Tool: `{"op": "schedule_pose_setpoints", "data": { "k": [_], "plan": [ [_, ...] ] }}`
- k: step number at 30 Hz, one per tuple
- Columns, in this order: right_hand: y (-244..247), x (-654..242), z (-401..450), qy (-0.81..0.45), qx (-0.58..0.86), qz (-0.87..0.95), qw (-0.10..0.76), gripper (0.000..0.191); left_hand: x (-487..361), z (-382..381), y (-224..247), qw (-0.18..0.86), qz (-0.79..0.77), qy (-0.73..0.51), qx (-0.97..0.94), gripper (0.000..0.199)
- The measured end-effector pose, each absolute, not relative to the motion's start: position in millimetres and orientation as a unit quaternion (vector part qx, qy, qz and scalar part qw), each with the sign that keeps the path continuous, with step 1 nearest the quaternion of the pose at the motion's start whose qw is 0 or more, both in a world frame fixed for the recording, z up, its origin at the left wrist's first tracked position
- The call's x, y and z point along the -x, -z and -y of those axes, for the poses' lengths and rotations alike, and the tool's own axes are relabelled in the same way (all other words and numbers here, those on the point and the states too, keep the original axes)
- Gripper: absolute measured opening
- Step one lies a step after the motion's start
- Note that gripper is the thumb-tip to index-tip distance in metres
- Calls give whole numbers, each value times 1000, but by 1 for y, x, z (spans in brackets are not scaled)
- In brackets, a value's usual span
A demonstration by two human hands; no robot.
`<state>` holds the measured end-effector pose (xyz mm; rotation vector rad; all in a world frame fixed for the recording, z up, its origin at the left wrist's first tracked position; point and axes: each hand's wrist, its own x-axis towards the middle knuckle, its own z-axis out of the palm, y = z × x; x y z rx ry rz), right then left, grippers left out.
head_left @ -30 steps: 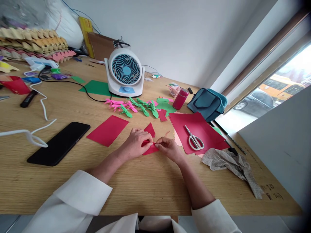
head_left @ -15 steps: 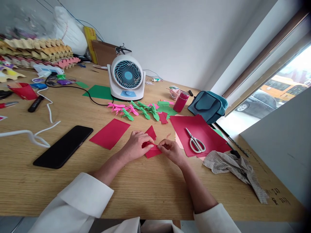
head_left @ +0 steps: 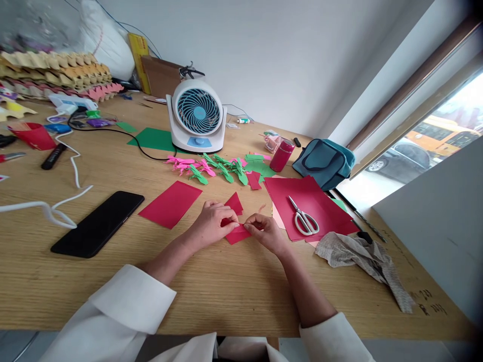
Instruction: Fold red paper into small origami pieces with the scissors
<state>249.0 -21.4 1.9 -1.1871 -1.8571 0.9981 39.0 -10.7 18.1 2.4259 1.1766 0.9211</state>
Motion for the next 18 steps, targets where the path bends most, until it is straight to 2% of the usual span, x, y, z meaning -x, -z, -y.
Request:
{"op": "schedule_pose_setpoints", "data": {
  "k": [8, 18],
  "plan": [
    [-2, -246, 24, -345, 448, 741, 361, 14, -42, 14, -19, 209, -420, -309, -827, 9],
    [7, -279, 3, -380, 493, 693, 364, 29, -33, 4, -15, 355, -444, -341, -748, 16]
  ]
}}
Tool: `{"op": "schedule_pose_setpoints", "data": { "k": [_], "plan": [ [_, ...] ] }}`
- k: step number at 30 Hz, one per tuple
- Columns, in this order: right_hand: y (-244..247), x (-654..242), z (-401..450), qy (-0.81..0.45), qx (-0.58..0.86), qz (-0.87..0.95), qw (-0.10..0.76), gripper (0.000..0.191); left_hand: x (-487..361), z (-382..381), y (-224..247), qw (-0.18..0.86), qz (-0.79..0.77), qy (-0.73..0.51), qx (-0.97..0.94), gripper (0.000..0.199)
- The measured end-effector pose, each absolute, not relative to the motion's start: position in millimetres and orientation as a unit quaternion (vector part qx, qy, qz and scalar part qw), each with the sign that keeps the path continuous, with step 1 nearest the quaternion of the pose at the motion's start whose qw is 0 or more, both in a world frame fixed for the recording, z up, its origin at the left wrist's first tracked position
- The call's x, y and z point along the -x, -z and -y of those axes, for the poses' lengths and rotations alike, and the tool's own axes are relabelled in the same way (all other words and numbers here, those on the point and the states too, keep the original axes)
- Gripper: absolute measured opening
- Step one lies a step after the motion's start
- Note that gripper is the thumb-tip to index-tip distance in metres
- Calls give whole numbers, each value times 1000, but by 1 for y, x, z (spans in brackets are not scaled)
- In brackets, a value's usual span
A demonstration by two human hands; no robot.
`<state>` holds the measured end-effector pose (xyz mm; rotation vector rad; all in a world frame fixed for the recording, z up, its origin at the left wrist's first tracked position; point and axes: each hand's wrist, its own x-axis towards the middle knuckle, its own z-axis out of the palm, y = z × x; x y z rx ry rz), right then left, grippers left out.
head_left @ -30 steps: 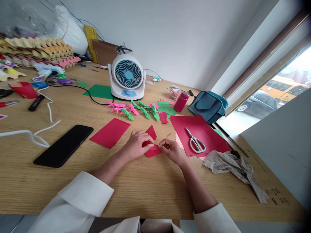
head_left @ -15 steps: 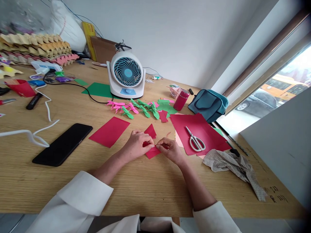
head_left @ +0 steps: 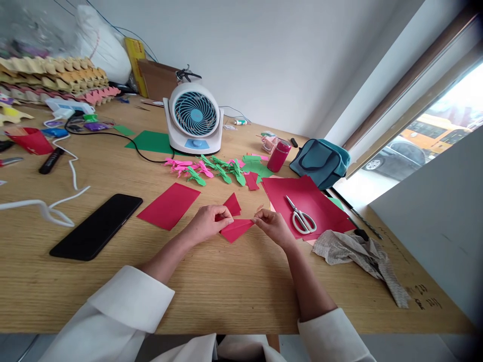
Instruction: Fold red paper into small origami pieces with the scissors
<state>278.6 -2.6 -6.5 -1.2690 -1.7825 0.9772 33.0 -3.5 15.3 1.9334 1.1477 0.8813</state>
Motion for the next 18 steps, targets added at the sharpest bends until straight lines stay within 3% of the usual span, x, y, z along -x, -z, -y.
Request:
{"op": "schedule_pose_setpoints", "data": {
  "k": [11, 18],
  "plan": [
    [-8, -270, 8, -435, 490, 548, 520, 32, -31, 2, -18, 416, -460, -385, -683, 25],
    [-3, -239, 17, -525, 432, 543, 492, 35, -40, 6, -13, 423, -449, -405, -675, 26]
  ]
}}
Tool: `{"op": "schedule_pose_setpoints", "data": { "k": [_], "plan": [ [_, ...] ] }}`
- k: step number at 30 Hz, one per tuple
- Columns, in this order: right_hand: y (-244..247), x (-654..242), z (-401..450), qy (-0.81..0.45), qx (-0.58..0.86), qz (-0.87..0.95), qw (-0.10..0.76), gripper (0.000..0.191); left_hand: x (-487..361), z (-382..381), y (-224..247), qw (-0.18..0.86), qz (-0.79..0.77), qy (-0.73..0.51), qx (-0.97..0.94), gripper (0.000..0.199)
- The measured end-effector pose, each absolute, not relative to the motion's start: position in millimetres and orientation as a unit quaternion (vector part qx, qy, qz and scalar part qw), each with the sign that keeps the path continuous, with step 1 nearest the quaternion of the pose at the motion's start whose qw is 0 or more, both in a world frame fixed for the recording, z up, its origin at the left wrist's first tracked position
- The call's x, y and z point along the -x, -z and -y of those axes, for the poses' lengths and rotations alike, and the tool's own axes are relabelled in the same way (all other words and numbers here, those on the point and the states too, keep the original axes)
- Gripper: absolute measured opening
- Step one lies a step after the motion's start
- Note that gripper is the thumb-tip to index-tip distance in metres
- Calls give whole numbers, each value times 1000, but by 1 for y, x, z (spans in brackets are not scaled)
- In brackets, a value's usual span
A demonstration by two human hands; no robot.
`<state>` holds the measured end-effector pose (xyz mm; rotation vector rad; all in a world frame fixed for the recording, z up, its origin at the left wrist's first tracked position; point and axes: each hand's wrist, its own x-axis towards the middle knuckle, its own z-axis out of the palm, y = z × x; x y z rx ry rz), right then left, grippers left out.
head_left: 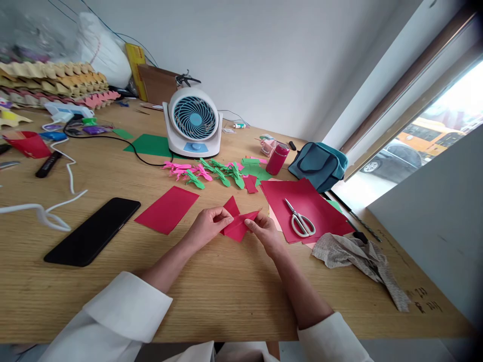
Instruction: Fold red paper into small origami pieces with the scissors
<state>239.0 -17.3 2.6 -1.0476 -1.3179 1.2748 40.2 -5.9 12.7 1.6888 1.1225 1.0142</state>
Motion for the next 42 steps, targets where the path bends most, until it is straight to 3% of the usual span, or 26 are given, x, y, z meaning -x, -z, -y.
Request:
{"op": "schedule_pose_setpoints", "data": {
  "k": [6, 17, 24, 42],
  "plan": [
    [3, -237, 18, -561, 425, 500, 505, 34, -44, 8, -10, 432, -444, -391, -681, 23],
    [-3, -239, 21, -476, 469, 530, 522, 39, -46, 10, -10, 428, -455, -356, -695, 17],
    [1, -235, 22, -527, 442, 535, 490, 40, -47, 13, -13, 453, -437, -346, -696, 26],
    [1, -236, 22, -458, 482, 537, 519, 43, -49, 12, -5, 472, -416, -345, -696, 27]
  ]
}}
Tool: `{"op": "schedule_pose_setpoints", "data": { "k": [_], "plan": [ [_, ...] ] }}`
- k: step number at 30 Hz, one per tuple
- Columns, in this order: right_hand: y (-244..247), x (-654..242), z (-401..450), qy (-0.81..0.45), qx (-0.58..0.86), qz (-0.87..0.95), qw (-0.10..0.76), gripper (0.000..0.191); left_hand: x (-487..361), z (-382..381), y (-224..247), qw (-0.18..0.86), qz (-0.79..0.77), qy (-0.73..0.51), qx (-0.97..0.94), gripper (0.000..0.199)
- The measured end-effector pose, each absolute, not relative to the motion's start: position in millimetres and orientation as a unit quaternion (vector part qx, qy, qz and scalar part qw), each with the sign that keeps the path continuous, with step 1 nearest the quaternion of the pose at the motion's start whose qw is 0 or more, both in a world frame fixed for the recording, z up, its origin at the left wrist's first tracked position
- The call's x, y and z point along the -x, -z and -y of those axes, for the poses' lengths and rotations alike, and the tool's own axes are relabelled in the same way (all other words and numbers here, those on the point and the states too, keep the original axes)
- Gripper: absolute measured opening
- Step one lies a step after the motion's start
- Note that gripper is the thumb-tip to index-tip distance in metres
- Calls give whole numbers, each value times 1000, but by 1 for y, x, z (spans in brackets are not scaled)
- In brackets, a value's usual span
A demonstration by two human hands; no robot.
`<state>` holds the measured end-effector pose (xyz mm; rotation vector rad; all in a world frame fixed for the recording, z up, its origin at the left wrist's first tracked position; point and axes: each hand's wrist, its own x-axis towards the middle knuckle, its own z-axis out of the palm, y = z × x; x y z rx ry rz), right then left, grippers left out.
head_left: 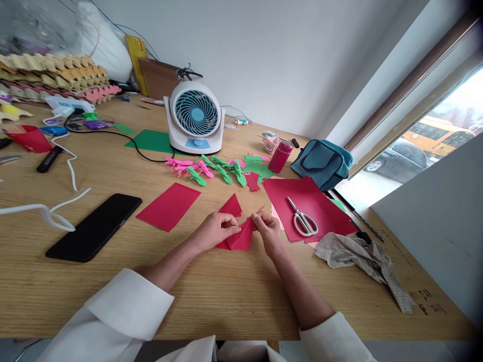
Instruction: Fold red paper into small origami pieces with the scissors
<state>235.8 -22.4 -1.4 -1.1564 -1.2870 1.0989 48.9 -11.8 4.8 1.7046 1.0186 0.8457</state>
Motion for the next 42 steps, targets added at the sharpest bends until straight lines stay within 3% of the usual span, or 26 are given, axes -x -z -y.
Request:
{"op": "schedule_pose_setpoints", "data": {
  "k": [21, 27, 35, 42],
  "plan": [
    [9, -221, 25, -565, 441, 506, 480, 43, -51, 11, -1, 434, -447, -381, -684, 27],
    [9, -223, 25, -525, 467, 527, 478, 46, -52, 10, 3, 459, -434, -383, -674, 29],
    [2, -228, 26, -475, 470, 511, 540, 44, -54, 12, 3, 457, -426, -349, -699, 29],
    [3, -221, 27, -510, 454, 497, 536, 41, -54, 13, -1, 422, -438, -374, -700, 26]
  ]
}}
